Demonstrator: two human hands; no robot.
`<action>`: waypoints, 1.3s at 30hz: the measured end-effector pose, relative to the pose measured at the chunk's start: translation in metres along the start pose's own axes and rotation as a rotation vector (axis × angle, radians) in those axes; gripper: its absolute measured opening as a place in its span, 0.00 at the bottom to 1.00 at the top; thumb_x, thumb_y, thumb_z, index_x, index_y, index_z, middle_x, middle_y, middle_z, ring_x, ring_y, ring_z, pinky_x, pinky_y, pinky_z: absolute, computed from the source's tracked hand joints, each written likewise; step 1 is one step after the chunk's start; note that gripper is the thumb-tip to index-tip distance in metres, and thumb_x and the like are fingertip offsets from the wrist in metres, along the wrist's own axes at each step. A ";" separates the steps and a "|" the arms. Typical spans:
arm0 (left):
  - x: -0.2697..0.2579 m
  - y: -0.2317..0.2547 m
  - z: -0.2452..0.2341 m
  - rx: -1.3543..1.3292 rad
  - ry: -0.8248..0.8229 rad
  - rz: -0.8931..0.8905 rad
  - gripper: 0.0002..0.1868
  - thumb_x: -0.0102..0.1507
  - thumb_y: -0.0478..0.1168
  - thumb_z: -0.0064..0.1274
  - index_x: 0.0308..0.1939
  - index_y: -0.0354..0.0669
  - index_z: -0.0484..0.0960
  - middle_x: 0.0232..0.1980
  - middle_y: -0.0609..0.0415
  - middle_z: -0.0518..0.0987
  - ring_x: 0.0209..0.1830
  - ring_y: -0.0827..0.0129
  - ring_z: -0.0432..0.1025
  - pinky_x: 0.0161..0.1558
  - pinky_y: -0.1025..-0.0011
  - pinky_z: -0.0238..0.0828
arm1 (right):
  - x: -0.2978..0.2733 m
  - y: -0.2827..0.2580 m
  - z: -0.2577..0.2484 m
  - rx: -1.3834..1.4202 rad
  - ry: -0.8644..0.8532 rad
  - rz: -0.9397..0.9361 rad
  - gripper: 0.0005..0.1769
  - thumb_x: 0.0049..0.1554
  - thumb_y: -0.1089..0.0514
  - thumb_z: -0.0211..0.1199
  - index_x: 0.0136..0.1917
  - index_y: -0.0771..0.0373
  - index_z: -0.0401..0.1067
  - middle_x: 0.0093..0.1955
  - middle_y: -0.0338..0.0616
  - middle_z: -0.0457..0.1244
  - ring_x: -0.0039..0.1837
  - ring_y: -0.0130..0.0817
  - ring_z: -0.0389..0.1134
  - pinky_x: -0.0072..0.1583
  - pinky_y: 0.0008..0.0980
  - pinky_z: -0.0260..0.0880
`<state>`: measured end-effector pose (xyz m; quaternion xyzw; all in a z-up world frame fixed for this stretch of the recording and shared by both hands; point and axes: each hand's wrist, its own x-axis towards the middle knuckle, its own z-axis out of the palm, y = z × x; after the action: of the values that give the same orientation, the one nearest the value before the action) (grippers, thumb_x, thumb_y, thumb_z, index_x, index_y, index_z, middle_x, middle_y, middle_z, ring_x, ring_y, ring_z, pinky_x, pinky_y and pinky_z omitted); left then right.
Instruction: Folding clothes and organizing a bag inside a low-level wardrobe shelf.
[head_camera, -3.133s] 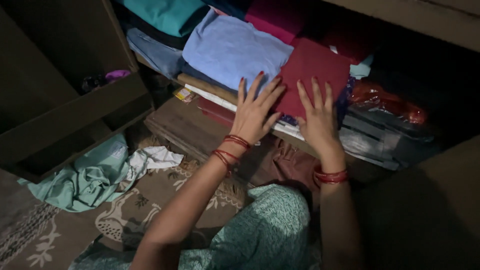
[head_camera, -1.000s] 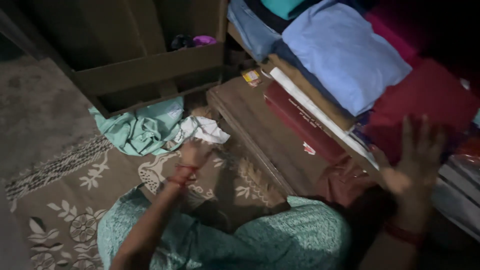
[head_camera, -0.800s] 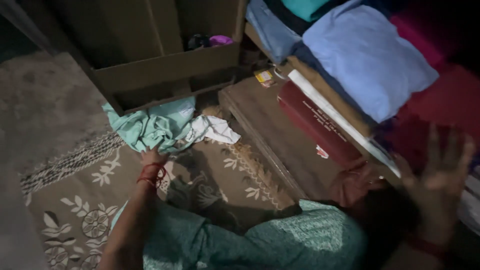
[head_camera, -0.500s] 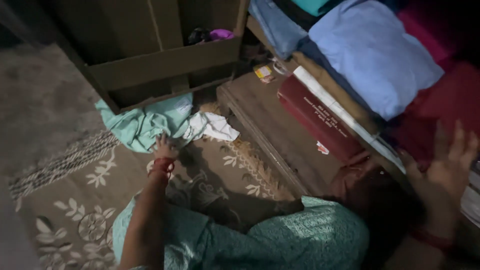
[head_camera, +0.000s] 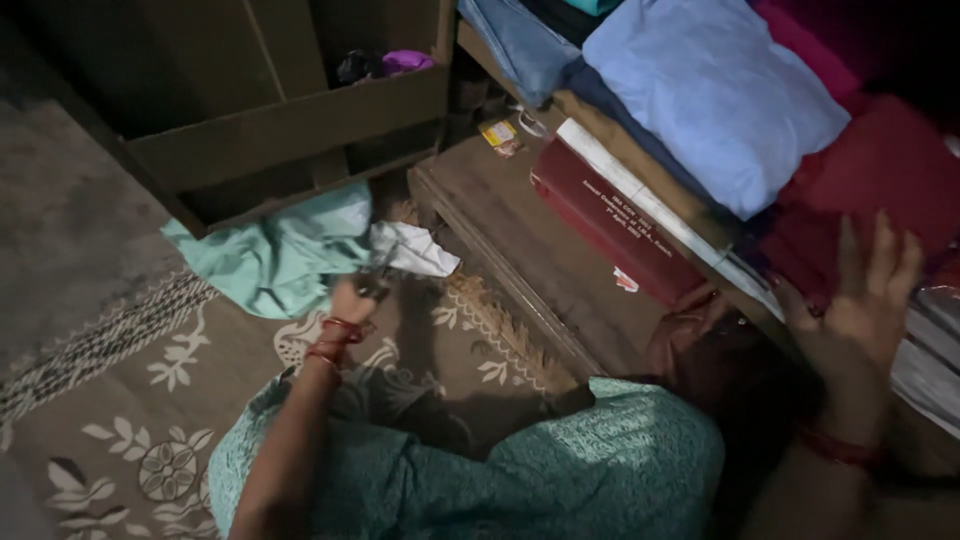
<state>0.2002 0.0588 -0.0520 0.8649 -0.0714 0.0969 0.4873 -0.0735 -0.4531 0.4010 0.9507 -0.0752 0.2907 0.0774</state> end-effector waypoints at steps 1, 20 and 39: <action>-0.008 0.010 0.013 0.004 0.005 -0.004 0.20 0.55 0.53 0.67 0.36 0.40 0.86 0.36 0.44 0.84 0.37 0.51 0.79 0.44 0.56 0.74 | -0.006 0.009 0.008 0.006 -0.001 -0.005 0.54 0.47 0.54 0.73 0.82 0.63 0.56 0.83 0.61 0.47 0.80 0.68 0.44 0.72 0.63 0.56; -0.158 0.229 0.038 -0.453 -0.205 0.219 0.09 0.50 0.38 0.69 0.33 0.47 0.87 0.39 0.53 0.76 0.50 0.58 0.69 0.55 0.65 0.65 | -0.009 0.006 0.003 0.014 0.091 -0.051 0.48 0.57 0.42 0.68 0.83 0.63 0.58 0.82 0.65 0.50 0.79 0.75 0.47 0.73 0.68 0.57; -0.222 0.308 0.044 -0.445 -0.532 0.394 0.13 0.62 0.38 0.59 0.51 0.47 0.85 0.46 0.48 0.85 0.45 0.57 0.80 0.47 0.64 0.77 | -0.010 -0.007 -0.014 0.084 0.102 -0.047 0.45 0.59 0.43 0.65 0.81 0.68 0.58 0.81 0.68 0.50 0.79 0.76 0.48 0.73 0.74 0.49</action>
<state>-0.0785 -0.1308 0.1284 0.7026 -0.3790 -0.0567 0.5995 -0.0877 -0.4424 0.4057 0.9386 -0.0365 0.3397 0.0478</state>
